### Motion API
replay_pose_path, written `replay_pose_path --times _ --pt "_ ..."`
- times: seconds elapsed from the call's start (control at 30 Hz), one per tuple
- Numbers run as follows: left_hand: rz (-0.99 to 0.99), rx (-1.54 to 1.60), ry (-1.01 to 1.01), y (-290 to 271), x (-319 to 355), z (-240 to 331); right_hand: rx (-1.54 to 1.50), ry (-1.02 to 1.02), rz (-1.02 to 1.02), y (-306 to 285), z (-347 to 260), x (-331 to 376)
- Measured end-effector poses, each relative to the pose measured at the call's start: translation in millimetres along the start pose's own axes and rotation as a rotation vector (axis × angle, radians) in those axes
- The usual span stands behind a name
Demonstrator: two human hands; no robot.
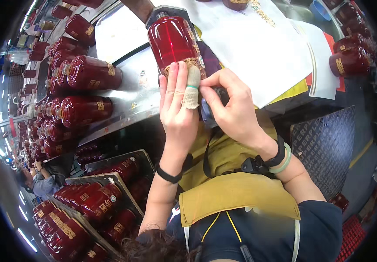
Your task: Applying decorative labels and bands to glass liquor bottles in a factory setting.
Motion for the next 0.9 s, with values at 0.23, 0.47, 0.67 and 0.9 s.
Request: replay_pose_path --times 0.23,0.47,0.67,0.9 --pt "0.052 0.186 -0.414 -22.4 15.8 -36.7 0.017 0.025 0.039 -6.7 2.2 -1.6" --pt "0.02 0.071 0.012 -7.4 -7.3 3.8 -0.011 -0.005 0.011 -0.2 0.7 -0.8" --pt "0.068 0.314 -0.442 -22.9 14.5 -32.8 -0.021 0.021 0.042 -4.6 9.1 0.2" --pt "0.05 0.199 -0.201 -13.8 3.4 -18.1 0.055 0.06 -0.023 -8.4 10.6 -6.7"
Point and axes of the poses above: each hand's wrist, its own x-axis away from the middle knuckle, its own y-axis out of the palm, z = x × y, the point moved 9 cm from there along -x, towards the middle knuckle, and after that the axes turned 6 degrees about -y, right-handed, at the moved point
